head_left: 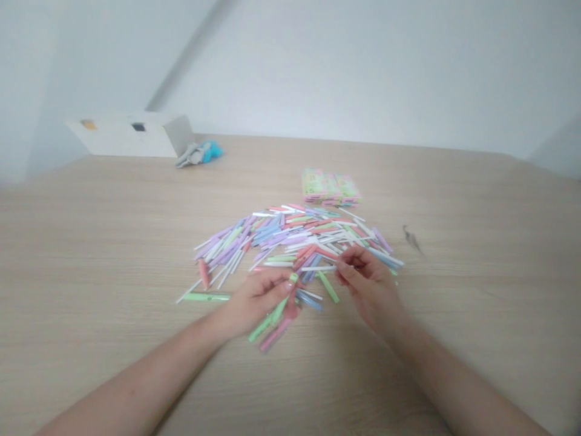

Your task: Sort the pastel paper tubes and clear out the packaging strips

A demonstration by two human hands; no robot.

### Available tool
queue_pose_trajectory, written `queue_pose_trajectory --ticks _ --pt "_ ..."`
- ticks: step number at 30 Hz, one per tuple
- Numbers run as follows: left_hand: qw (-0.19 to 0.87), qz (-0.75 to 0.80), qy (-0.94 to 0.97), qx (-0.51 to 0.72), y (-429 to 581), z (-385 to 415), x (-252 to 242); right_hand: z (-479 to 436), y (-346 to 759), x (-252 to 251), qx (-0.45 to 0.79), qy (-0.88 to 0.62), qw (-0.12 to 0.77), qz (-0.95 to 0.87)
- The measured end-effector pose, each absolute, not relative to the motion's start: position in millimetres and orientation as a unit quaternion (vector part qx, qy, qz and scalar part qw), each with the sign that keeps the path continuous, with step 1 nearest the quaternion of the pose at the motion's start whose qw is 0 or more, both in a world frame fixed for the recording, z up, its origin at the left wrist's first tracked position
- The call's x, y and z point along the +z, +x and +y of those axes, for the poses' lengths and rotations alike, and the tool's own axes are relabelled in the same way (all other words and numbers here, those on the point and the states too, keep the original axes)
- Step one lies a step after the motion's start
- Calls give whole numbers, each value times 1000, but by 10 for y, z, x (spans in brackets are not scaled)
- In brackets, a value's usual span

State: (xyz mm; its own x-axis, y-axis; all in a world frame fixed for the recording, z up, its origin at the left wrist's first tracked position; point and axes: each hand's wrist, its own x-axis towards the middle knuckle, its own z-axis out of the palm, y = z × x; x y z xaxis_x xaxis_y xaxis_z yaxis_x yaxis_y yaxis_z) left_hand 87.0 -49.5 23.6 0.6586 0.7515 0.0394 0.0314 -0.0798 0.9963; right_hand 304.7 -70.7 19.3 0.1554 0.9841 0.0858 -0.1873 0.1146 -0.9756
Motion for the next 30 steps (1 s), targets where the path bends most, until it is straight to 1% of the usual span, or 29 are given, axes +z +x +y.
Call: queue_pose_trajectory --ticks 6,11,15,20,24,30 --pt "609 306 682 266 852 -498 154 -709 3082 159 437 -450 611 -483" --pt "550 327 720 269 852 -485 156 -732 3083 189 440 -456 568 -526" --pt "516 308 753 268 857 -471 157 -750 3072 227 438 -465 558 -531" --pt "487 289 784 254 864 -475 138 -771 3046 203 481 -444 531 -538" --pt "497 280 783 247 872 -484 141 -784 3022 154 526 -429 513 -526" --pt "509 273 778 247 894 -497 150 -785 2959 120 544 -436 486 -527"
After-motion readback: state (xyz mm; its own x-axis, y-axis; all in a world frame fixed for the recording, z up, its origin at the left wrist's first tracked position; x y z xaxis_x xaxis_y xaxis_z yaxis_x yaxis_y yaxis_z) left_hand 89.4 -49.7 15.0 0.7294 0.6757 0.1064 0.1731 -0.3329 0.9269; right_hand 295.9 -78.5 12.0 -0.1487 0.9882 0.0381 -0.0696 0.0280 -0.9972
